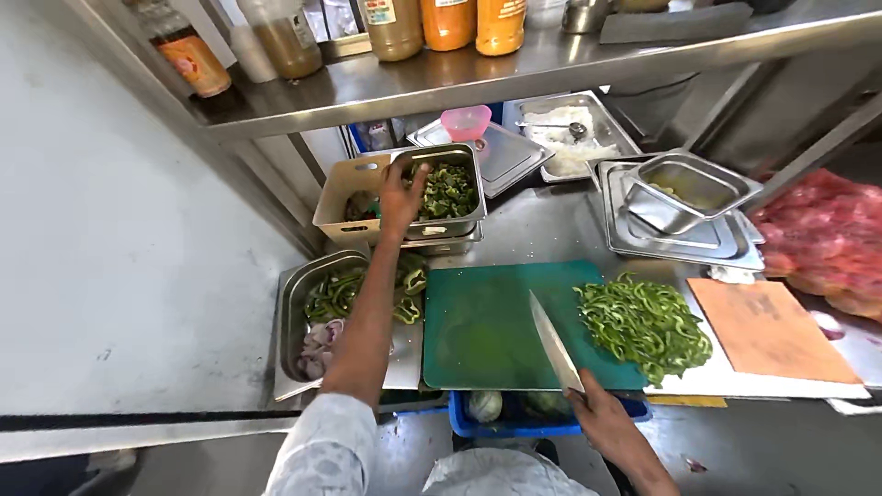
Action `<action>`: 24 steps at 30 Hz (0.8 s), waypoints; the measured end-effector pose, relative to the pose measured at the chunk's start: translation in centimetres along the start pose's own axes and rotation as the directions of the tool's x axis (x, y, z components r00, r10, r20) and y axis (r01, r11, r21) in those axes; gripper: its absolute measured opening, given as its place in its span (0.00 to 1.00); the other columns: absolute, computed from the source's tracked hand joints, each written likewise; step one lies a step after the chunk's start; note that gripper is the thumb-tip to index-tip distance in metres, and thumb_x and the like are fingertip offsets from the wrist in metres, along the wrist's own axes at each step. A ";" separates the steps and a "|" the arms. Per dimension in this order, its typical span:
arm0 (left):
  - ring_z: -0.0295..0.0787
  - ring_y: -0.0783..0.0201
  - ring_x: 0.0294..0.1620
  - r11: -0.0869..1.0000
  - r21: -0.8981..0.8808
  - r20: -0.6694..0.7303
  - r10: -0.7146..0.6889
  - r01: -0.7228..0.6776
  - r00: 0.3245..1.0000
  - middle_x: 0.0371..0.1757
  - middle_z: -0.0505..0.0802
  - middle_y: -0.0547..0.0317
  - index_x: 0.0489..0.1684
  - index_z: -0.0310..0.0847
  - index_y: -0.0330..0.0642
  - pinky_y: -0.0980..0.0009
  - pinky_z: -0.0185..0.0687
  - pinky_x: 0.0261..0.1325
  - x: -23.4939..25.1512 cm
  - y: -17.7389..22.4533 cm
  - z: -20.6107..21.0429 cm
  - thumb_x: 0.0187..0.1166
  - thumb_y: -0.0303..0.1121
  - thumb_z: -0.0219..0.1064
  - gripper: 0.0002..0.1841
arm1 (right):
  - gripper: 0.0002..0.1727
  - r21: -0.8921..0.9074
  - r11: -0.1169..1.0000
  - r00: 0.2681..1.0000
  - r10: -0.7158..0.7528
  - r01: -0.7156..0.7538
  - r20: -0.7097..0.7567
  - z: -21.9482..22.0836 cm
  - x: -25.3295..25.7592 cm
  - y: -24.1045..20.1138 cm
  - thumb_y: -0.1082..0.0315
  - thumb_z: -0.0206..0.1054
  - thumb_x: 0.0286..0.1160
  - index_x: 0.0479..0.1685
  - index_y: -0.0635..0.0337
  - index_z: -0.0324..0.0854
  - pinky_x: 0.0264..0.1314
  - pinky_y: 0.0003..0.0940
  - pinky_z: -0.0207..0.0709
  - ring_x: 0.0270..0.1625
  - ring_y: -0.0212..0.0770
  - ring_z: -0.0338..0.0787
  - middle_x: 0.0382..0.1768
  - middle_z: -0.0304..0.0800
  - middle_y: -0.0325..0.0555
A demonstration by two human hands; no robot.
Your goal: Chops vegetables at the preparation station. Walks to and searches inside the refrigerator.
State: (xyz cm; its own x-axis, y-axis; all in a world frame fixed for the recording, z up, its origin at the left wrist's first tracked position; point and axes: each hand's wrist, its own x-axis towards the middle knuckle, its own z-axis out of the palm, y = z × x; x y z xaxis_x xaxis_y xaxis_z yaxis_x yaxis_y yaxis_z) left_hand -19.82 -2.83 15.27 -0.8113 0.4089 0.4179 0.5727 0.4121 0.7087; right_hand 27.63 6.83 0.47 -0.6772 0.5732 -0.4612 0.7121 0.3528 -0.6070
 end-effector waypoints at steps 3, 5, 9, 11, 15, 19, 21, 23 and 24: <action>0.92 0.51 0.60 0.942 0.319 0.175 -0.171 0.108 0.970 0.58 0.95 0.52 0.64 0.87 0.49 0.42 0.86 0.66 -8.1 -1.5 -1.7 0.86 0.49 0.64 0.19 | 0.23 0.034 0.999 1.000 -0.011 0.010 0.014 0.1 -0.4 0.1 0.59 0.58 0.89 0.78 0.54 0.67 0.38 0.56 0.86 0.33 0.53 0.91 0.39 0.88 0.56; 0.91 0.44 0.64 0.866 0.474 0.286 -0.322 0.159 0.902 0.60 0.94 0.47 0.64 0.88 0.47 0.36 0.82 0.68 -12.9 -3.9 -0.8 0.83 0.47 0.67 0.19 | 0.25 0.022 1.000 1.000 0.014 -0.014 0.028 -0.4 -0.9 -0.4 0.60 0.58 0.89 0.82 0.57 0.66 0.53 0.59 0.85 0.48 0.57 0.92 0.49 0.89 0.60; 0.80 0.35 0.77 0.802 0.593 0.357 -0.343 0.073 0.869 0.76 0.84 0.37 0.79 0.78 0.47 0.34 0.74 0.77 -16.5 -9.8 2.8 0.81 0.44 0.71 0.27 | 0.30 0.011 0.999 0.996 0.039 -0.040 0.081 -0.2 -1.2 -0.6 0.59 0.57 0.88 0.88 0.55 0.62 0.70 0.63 0.79 0.66 0.62 0.88 0.63 0.87 0.64; 0.80 0.32 0.76 0.779 0.627 0.368 -0.306 0.008 0.878 0.76 0.83 0.35 0.78 0.79 0.47 0.32 0.75 0.74 -16.0 -11.9 3.5 0.80 0.45 0.72 0.27 | 0.29 0.009 1.000 0.995 0.025 -0.026 0.096 0.4 -0.7 -0.9 0.58 0.58 0.88 0.87 0.51 0.63 0.65 0.66 0.81 0.63 0.63 0.90 0.59 0.88 0.63; 0.80 0.33 0.75 0.774 0.623 0.439 -0.232 -0.109 0.868 0.71 0.86 0.30 0.70 0.83 0.35 0.37 0.73 0.79 -14.7 -13.4 3.5 0.79 0.47 0.68 0.28 | 0.26 0.052 0.998 0.997 -0.022 0.018 0.076 0.9 0.0 -1.5 0.61 0.60 0.86 0.82 0.50 0.65 0.56 0.69 0.83 0.57 0.65 0.91 0.54 0.89 0.62; 0.89 0.42 0.65 0.845 0.534 0.295 -0.166 -0.018 0.941 0.59 0.93 0.39 0.57 0.90 0.37 0.44 0.78 0.75 -15.0 -8.4 2.4 0.77 0.54 0.67 0.27 | 0.23 0.070 0.997 0.997 -0.038 0.034 0.063 -0.5 -0.1 -1.9 0.61 0.57 0.88 0.79 0.52 0.67 0.54 0.66 0.83 0.54 0.64 0.92 0.50 0.89 0.62; 0.87 0.34 0.65 0.897 0.431 0.302 -0.247 0.099 0.921 0.58 0.91 0.31 0.58 0.88 0.32 0.34 0.75 0.73 -17.2 -2.3 2.4 0.79 0.46 0.71 0.24 | 0.26 0.030 0.999 0.998 0.009 -0.011 0.059 -1.4 -0.6 -1.8 0.61 0.57 0.87 0.83 0.53 0.65 0.60 0.66 0.83 0.58 0.64 0.91 0.54 0.89 0.63; 0.91 0.38 0.57 0.898 0.381 0.358 -0.363 0.221 0.860 0.55 0.93 0.35 0.59 0.88 0.34 0.36 0.82 0.66 -20.0 1.8 3.6 0.81 0.44 0.72 0.21 | 0.28 -0.024 0.999 0.997 0.048 -0.047 0.053 -1.6 -0.4 -2.1 0.62 0.59 0.86 0.85 0.52 0.64 0.62 0.65 0.82 0.60 0.64 0.91 0.56 0.90 0.63; 0.95 0.45 0.49 0.892 0.346 0.407 -0.423 0.292 0.809 0.51 0.95 0.41 0.57 0.89 0.36 0.43 0.91 0.58 -21.5 2.2 5.0 0.81 0.45 0.72 0.20 | 0.29 -0.067 0.996 0.997 0.060 -0.056 0.054 -1.4 -0.1 -2.3 0.62 0.58 0.86 0.86 0.52 0.64 0.63 0.64 0.82 0.60 0.64 0.91 0.55 0.90 0.63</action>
State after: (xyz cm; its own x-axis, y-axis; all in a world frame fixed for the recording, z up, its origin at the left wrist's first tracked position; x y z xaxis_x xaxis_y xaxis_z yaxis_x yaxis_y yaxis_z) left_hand -0.57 -6.65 5.03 -0.8512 0.4880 -0.1932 0.3140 0.7684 0.5576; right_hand 26.30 7.00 2.81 -0.6424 0.5527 -0.5309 0.7598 0.3688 -0.5354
